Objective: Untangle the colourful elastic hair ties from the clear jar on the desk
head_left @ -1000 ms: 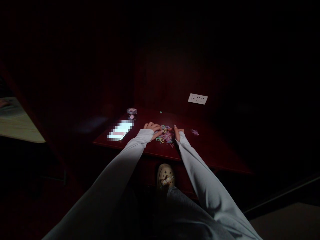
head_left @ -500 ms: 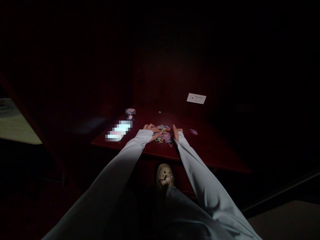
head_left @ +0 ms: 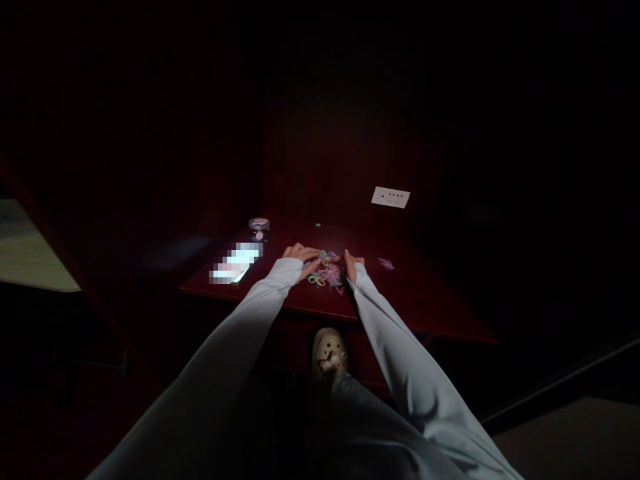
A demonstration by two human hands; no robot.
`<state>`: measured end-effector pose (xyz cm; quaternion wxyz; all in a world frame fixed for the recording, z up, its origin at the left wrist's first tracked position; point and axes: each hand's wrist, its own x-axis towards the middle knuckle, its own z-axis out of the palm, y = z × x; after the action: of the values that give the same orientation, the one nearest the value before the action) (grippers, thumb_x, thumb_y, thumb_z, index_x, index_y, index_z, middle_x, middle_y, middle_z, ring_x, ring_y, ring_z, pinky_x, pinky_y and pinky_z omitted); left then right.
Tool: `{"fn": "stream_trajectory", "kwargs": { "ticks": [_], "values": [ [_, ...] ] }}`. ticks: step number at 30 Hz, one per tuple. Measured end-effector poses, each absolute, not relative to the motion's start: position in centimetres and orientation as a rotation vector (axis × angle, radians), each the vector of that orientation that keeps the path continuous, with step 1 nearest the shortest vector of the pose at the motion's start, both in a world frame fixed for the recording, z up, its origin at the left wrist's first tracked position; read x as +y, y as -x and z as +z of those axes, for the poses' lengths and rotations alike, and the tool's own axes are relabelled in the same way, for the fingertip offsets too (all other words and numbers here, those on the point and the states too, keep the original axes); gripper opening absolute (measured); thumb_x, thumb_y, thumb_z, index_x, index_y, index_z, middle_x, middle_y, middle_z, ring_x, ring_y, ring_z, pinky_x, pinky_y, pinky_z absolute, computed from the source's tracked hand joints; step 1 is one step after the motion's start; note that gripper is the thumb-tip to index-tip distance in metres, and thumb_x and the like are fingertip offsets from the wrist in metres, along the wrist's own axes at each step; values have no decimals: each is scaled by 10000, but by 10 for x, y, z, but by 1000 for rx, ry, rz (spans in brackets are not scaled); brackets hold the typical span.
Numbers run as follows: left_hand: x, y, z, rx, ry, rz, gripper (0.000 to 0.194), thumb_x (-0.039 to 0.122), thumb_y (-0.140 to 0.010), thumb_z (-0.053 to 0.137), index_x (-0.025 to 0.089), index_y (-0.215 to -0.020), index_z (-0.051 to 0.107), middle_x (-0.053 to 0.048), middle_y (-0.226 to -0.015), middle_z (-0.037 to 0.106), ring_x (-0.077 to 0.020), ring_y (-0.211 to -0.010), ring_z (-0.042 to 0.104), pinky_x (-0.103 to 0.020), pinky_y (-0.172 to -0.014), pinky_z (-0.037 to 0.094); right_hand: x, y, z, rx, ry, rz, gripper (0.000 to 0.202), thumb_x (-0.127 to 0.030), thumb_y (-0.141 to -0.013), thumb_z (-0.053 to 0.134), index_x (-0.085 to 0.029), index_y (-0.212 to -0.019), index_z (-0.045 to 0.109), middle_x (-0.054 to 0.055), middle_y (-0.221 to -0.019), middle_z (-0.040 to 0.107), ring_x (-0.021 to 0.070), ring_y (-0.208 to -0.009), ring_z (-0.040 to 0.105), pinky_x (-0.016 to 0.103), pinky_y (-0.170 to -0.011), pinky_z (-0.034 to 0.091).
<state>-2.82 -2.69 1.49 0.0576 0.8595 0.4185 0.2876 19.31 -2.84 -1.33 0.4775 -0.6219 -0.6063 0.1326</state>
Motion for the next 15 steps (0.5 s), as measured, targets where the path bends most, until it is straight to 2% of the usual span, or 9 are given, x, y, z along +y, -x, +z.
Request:
{"fn": "stream_trajectory", "kwargs": {
  "ticks": [4,9,15],
  "values": [
    [-27,30,16,1206,-2653,867,410,364,-1062,486,316,-1409,699,-4,-1507,672,-245,-1261,555,-409,-1109,405,-36,-191,-10,-1535,1532,274,680,-673,-1051,323,-258,-897,840,93,-1040,803,292,-1138,597,457,-1085,436],
    [-27,30,15,1119,-2723,810,425,385,-1056,502,352,-1443,674,10,-1539,647,-250,-1253,552,-416,-1105,414,-41,-192,-11,-1564,1464,165,460,-594,-995,519,-240,-957,810,86,-1000,772,281,-1106,580,428,-1034,437],
    [-26,28,11,1070,-2799,773,427,408,-1043,541,371,-1449,670,17,-1550,638,-252,-1253,558,-403,-1087,422,-43,-194,-8,-1598,1411,108,293,-468,-937,644,-245,-1023,813,85,-1014,758,281,-1098,584,414,-1002,444]
  ]
}}
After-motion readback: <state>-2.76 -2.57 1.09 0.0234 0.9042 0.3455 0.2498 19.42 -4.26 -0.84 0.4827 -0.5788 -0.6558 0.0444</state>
